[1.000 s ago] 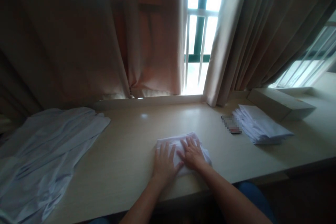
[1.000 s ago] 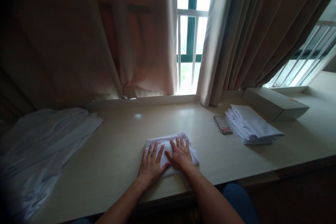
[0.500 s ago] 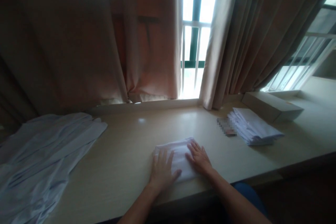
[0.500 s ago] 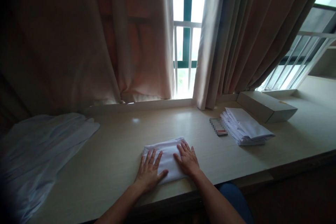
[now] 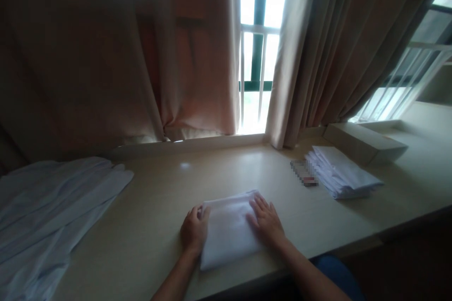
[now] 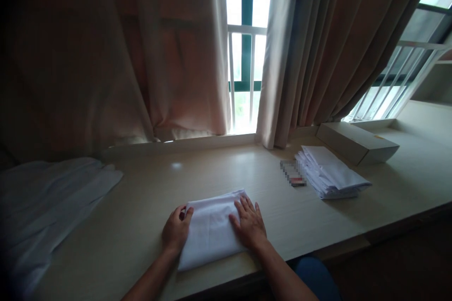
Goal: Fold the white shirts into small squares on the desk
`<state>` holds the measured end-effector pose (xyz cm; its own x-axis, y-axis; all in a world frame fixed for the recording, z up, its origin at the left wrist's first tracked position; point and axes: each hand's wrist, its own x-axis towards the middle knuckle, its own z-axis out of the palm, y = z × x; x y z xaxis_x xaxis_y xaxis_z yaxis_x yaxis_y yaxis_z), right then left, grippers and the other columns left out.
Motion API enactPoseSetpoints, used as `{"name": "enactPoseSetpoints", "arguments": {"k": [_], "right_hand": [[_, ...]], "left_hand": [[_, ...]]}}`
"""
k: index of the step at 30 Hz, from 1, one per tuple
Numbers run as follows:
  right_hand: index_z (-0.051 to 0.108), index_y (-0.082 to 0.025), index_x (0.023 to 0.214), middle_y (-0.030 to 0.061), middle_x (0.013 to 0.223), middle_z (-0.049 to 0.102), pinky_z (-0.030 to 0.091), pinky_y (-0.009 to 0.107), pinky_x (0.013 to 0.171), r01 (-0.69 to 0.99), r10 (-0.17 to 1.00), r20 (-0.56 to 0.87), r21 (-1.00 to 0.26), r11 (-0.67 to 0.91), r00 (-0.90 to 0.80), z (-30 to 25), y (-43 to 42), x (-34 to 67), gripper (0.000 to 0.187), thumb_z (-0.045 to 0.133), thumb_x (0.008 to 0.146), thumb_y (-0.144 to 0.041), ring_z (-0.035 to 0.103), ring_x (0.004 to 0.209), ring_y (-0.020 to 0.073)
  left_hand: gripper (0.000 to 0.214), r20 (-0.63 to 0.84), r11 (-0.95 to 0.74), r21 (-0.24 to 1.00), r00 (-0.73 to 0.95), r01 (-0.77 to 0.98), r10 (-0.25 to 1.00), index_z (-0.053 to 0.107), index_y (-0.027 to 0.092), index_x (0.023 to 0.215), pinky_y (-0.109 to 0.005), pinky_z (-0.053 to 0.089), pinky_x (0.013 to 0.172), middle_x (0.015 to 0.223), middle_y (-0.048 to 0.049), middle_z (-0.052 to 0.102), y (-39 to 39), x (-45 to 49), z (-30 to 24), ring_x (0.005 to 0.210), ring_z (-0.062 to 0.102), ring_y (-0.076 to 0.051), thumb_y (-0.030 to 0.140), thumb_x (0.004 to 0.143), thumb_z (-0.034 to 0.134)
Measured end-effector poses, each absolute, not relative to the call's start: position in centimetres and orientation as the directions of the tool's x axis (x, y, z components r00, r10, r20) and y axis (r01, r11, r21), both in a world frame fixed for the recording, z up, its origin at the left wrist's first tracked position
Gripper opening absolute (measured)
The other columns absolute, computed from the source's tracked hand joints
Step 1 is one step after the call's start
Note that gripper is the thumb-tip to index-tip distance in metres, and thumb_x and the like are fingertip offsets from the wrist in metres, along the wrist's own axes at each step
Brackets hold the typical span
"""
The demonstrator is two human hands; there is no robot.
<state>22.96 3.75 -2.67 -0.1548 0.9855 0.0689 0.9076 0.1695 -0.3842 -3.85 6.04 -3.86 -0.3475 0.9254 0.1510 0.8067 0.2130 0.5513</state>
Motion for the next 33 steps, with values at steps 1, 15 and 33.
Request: {"name": "enactPoseSetpoints", "arguments": {"k": [1,15,33], "right_hand": [[0.039,-0.03,0.143,0.0005,0.155,0.024,0.011,0.047,0.115,0.908,0.986,0.07,-0.386,0.166,-0.151,-2.7,3.8,22.9,0.057,0.029,0.094,-0.059,0.013,0.144,0.0192],[0.038,-0.031,0.143,0.0011,0.155,0.024,0.01,0.047,0.115,0.922,0.989,0.084,-0.36,0.143,-0.121,-2.8,4.7,22.5,0.057,0.028,0.094,-0.059,0.013,0.144,0.019],[0.035,-0.03,0.145,0.0005,0.156,0.021,0.008,0.047,0.115,0.929,0.99,0.057,-0.345,0.138,-0.126,-2.7,4.6,22.4,0.058,0.027,0.095,-0.058,0.011,0.144,0.0192]], "left_hand": [[0.052,0.154,0.207,0.57,-0.351,0.795,0.924,0.059,0.025,0.116,-0.029,0.045,0.075,0.105,-0.0066,0.066,6.1,-3.8,-4.0,0.092,0.062,-0.021,0.061,0.087,0.035],[0.046,0.05,0.206,0.833,-0.441,0.513,0.896,0.066,0.023,0.103,-0.03,0.047,0.072,0.099,-0.0059,0.068,7.9,-3.7,-2.4,0.081,0.063,-0.02,0.057,0.073,0.056],[0.053,-0.24,0.275,0.938,-0.176,0.212,0.955,0.069,0.013,0.069,-0.029,0.042,0.058,0.067,-0.0069,0.068,9.8,-4.7,-0.7,0.062,0.06,-0.02,0.066,0.062,0.064]]}}
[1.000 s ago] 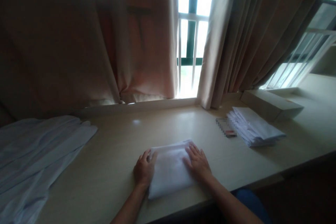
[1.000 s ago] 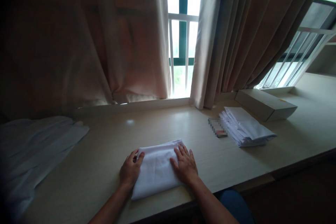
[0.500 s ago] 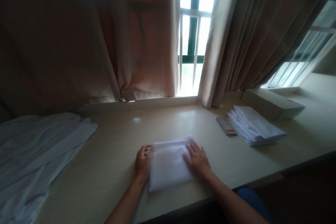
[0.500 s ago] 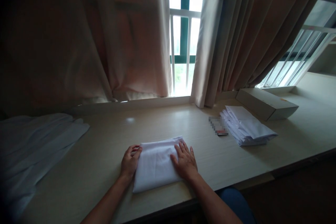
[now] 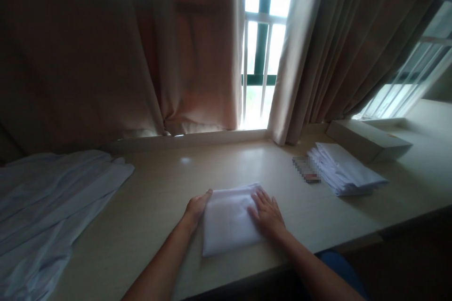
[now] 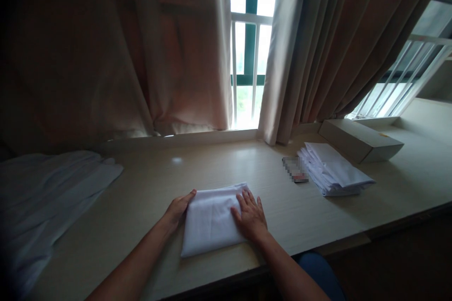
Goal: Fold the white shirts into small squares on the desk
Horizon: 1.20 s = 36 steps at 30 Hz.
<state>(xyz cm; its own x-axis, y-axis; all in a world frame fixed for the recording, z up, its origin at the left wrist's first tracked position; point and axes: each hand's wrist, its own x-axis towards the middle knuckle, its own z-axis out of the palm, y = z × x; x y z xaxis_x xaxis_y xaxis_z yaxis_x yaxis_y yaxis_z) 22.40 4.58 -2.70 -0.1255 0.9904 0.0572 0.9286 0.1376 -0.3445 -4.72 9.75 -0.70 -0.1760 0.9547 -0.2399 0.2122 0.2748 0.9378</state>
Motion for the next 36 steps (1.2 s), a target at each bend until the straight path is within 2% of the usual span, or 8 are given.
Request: {"name": "enactPoseSetpoints", "arguments": {"k": [4,9,13,17,22,27,36], "right_hand": [[0.034,-0.031,0.145,-0.0002,0.156,0.022,0.008,0.048,0.115,0.927,0.989,0.048,-0.346,0.145,-0.136,-2.5,4.5,22.4,0.057,0.028,0.095,-0.057,0.01,0.144,0.0182],[0.035,-0.031,0.145,0.0002,0.156,0.022,0.007,0.048,0.115,0.925,0.987,0.049,-0.345,0.16,-0.152,-2.2,4.4,22.3,0.056,0.029,0.095,-0.056,0.01,0.144,0.0178],[0.034,-0.03,0.145,0.0005,0.155,0.023,0.007,0.049,0.115,0.926,0.988,0.023,-0.346,0.151,-0.153,-2.1,4.4,22.2,0.056,0.03,0.095,-0.055,0.01,0.144,0.0183],[0.035,-0.031,0.145,0.0008,0.155,0.023,0.006,0.05,0.114,0.924,0.986,0.042,-0.344,0.167,-0.163,-2.2,4.4,22.2,0.056,0.029,0.095,-0.057,0.011,0.144,0.0187],[0.036,-0.031,0.144,0.0005,0.155,0.023,0.007,0.05,0.114,0.923,0.985,0.06,-0.345,0.173,-0.162,-2.3,4.3,22.2,0.056,0.029,0.095,-0.057,0.011,0.144,0.0187],[0.036,-0.031,0.144,-0.0001,0.156,0.021,0.007,0.049,0.115,0.925,0.988,0.039,-0.347,0.155,-0.151,-2.1,4.2,22.2,0.056,0.031,0.095,-0.056,0.011,0.144,0.0193],[0.037,-0.031,0.144,-0.0006,0.156,0.021,0.007,0.049,0.115,0.921,0.988,0.049,-0.359,0.154,-0.146,-2.0,4.1,22.2,0.055,0.032,0.094,-0.055,0.012,0.144,0.0196]], "left_hand": [[0.05,-0.227,0.238,0.965,-0.1,0.108,0.969,0.07,0.014,0.085,-0.025,0.046,0.065,0.083,-0.0062,0.072,9.7,-5.2,-0.6,0.071,0.063,-0.016,0.058,0.061,0.069],[0.052,-0.244,0.247,0.968,-0.055,0.049,0.968,0.069,0.013,0.084,-0.026,0.045,0.058,0.075,-0.0061,0.07,9.1,-5.8,-1.2,0.063,0.061,-0.016,0.06,0.061,0.069],[0.053,-0.217,0.222,0.974,-0.088,0.05,0.972,0.068,0.013,0.086,-0.026,0.045,0.058,0.073,-0.005,0.069,9.0,-5.9,-1.6,0.06,0.06,-0.014,0.06,0.061,0.069],[0.058,-0.161,0.178,0.978,-0.148,0.109,0.976,0.067,0.014,0.098,-0.026,0.046,0.061,0.08,-0.0042,0.071,9.1,-5.8,-2.3,0.065,0.061,-0.015,0.059,0.061,0.067],[0.044,-0.087,0.159,0.946,-0.252,0.281,0.964,0.069,0.014,0.084,-0.027,0.046,0.064,0.079,-0.0063,0.071,9.3,-5.6,-3.6,0.071,0.063,-0.019,0.055,0.068,0.06],[0.032,0.016,0.164,0.891,-0.39,0.424,0.92,0.066,0.019,0.089,-0.029,0.046,0.075,0.094,-0.009,0.072,9.2,-4.9,-4.7,0.087,0.065,-0.022,0.045,0.074,0.055],[0.034,0.046,0.188,0.867,-0.45,0.462,0.892,0.062,0.02,0.091,-0.03,0.049,0.071,0.086,-0.0088,0.072,9.0,-5.0,-4.7,0.08,0.068,-0.022,0.048,0.073,0.058]]}}
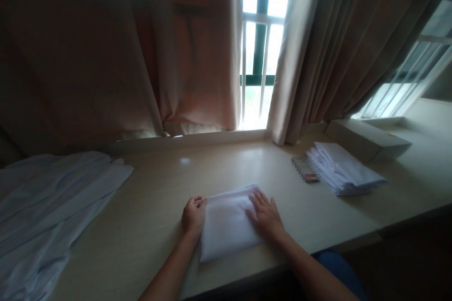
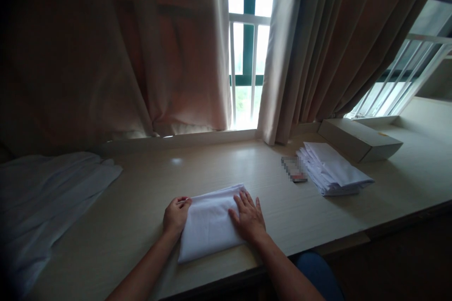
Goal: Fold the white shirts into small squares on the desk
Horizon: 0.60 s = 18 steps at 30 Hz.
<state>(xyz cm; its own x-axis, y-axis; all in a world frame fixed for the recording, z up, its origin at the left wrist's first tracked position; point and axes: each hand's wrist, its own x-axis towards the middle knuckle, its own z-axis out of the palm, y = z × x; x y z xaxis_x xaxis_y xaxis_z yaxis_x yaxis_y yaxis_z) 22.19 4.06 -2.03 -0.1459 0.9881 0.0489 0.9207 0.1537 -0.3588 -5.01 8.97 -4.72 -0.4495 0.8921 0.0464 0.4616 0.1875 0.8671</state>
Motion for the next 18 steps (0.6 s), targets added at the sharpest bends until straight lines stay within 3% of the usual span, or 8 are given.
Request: {"name": "enactPoseSetpoints", "arguments": {"k": [7,13,18], "right_hand": [[0.036,-0.031,0.144,0.0004,0.156,0.022,0.008,0.049,0.115,0.918,0.988,0.073,-0.366,0.154,-0.137,-2.3,4.0,22.2,0.056,0.03,0.094,-0.057,0.013,0.144,0.0195],[0.037,-0.03,0.144,0.0014,0.155,0.025,0.008,0.048,0.115,0.921,0.989,0.06,-0.359,0.15,-0.138,-2.4,3.9,22.2,0.057,0.03,0.094,-0.057,0.014,0.144,0.0198],[0.036,-0.031,0.144,0.0003,0.155,0.024,0.007,0.048,0.115,0.927,0.991,0.046,-0.35,0.133,-0.125,-2.3,3.9,22.1,0.056,0.031,0.094,-0.056,0.012,0.144,0.0194]], "left_hand": [[0.038,0.098,0.128,0.896,-0.471,0.425,0.877,0.059,0.017,0.098,-0.029,0.051,0.071,0.094,-0.0095,0.072,8.6,-5.6,-5.0,0.08,0.068,-0.019,0.046,0.073,0.058],[0.025,0.142,0.148,0.854,-0.497,0.499,0.856,0.062,0.022,0.092,-0.03,0.048,0.078,0.097,-0.0076,0.07,7.6,-5.6,-4.9,0.087,0.065,-0.021,0.039,0.076,0.055],[0.033,0.136,0.181,0.841,-0.524,0.509,0.841,0.063,0.022,0.093,-0.032,0.047,0.079,0.096,-0.0071,0.07,7.2,-5.6,-4.4,0.088,0.064,-0.022,0.048,0.082,0.046]]}}
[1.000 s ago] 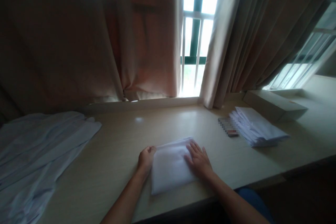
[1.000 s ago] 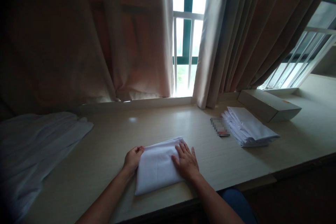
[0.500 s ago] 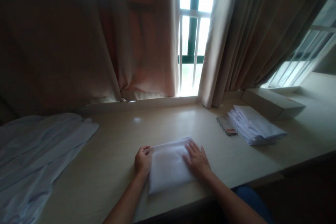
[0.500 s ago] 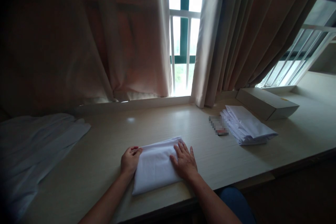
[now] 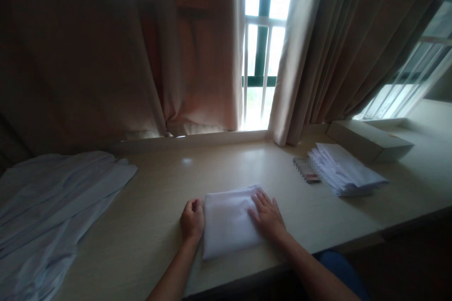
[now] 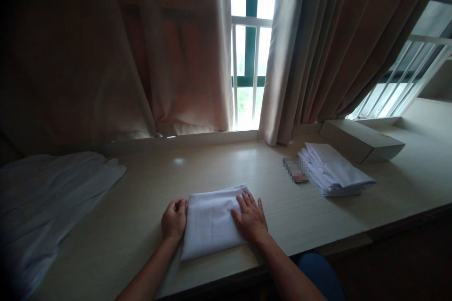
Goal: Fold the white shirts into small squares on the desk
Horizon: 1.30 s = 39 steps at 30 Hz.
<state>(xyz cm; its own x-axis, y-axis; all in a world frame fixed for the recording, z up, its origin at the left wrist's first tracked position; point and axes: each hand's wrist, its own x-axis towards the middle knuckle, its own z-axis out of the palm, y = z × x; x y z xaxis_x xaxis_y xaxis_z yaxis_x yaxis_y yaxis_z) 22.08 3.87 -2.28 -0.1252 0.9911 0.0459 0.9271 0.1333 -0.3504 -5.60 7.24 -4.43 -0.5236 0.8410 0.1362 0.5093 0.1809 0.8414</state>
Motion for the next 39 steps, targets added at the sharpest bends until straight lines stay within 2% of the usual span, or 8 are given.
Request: {"name": "enactPoseSetpoints", "arguments": {"k": [3,6,9,14,19,25,35,39], "right_hand": [[0.036,-0.031,0.144,0.0005,0.155,0.025,0.007,0.048,0.115,0.929,0.991,0.044,-0.346,0.132,-0.125,-2.3,3.9,22.0,0.056,0.031,0.094,-0.056,0.011,0.144,0.0193],[0.036,-0.03,0.144,0.0008,0.155,0.025,0.007,0.049,0.115,0.926,0.99,0.046,-0.351,0.14,-0.132,-2.4,3.8,22.1,0.057,0.03,0.094,-0.057,0.011,0.144,0.0196],[0.036,-0.029,0.144,0.001,0.155,0.024,0.007,0.05,0.115,0.926,0.99,0.037,-0.351,0.14,-0.136,-2.5,3.9,22.2,0.057,0.03,0.094,-0.057,0.011,0.144,0.0203],[0.037,-0.025,0.144,0.0048,0.155,0.022,0.004,0.054,0.114,0.944,0.991,0.031,-0.303,0.131,-0.128,-1.2,4.1,21.6,0.06,0.032,0.094,-0.056,0.01,0.144,0.0249],[0.035,-0.024,0.146,0.0046,0.156,0.021,-0.008,0.052,0.114,0.935,0.952,0.217,-0.234,0.267,-0.217,0.1,3.1,19.8,0.06,0.029,0.095,-0.056,0.003,0.145,0.0253],[0.034,-0.024,0.147,0.0069,0.155,0.023,-0.002,0.054,0.114,0.901,0.942,0.14,-0.278,0.333,-0.305,-1.8,1.3,18.4,0.065,0.025,0.094,-0.061,0.011,0.144,0.0293],[0.032,-0.026,0.147,0.005,0.155,0.023,-0.002,0.053,0.115,0.904,0.946,0.146,-0.284,0.32,-0.289,-2.0,1.4,18.5,0.065,0.024,0.094,-0.062,0.011,0.144,0.0282],[0.032,-0.026,0.147,0.0057,0.155,0.023,-0.001,0.054,0.115,0.907,0.949,0.13,-0.283,0.313,-0.287,-2.2,1.4,18.4,0.065,0.025,0.094,-0.062,0.011,0.144,0.029]], "left_hand": [[0.041,0.13,0.16,0.847,-0.489,0.508,0.863,0.063,0.023,0.097,-0.03,0.047,0.079,0.097,-0.0054,0.07,7.0,-5.5,-4.0,0.089,0.064,-0.021,0.055,0.083,0.042],[0.045,0.139,0.133,0.837,-0.442,0.53,0.886,0.062,0.022,0.103,-0.03,0.048,0.077,0.097,-0.0058,0.07,6.8,-5.2,-3.7,0.088,0.064,-0.022,0.057,0.078,0.05],[0.044,0.165,0.105,0.815,-0.402,0.569,0.901,0.063,0.021,0.103,-0.029,0.048,0.08,0.1,-0.0066,0.069,6.9,-4.9,-4.0,0.093,0.064,-0.021,0.053,0.074,0.058],[0.036,0.215,0.09,0.763,-0.382,0.64,0.899,0.064,0.021,0.101,-0.03,0.047,0.082,0.101,-0.0085,0.069,7.3,-4.9,-4.8,0.094,0.064,-0.022,0.044,0.074,0.06],[0.035,0.261,0.076,0.717,-0.368,0.693,0.892,0.064,0.02,0.104,-0.031,0.047,0.084,0.101,-0.0092,0.068,7.4,-4.9,-5.2,0.094,0.063,-0.022,0.042,0.077,0.057],[0.036,0.297,0.069,0.691,-0.369,0.72,0.881,0.064,0.018,0.104,-0.033,0.046,0.088,0.1,-0.0107,0.067,7.4,-4.7,-5.2,0.096,0.061,-0.023,0.042,0.082,0.05],[0.04,0.253,0.075,0.745,-0.386,0.662,0.887,0.063,0.018,0.105,-0.034,0.048,0.087,0.102,-0.0107,0.068,7.1,-4.8,-4.8,0.097,0.063,-0.023,0.048,0.082,0.05],[0.048,0.218,0.074,0.785,-0.387,0.614,0.896,0.058,0.017,0.116,-0.032,0.05,0.087,0.11,-0.0116,0.067,6.0,-4.9,-4.4,0.1,0.064,-0.022,0.051,0.083,0.049]]}}
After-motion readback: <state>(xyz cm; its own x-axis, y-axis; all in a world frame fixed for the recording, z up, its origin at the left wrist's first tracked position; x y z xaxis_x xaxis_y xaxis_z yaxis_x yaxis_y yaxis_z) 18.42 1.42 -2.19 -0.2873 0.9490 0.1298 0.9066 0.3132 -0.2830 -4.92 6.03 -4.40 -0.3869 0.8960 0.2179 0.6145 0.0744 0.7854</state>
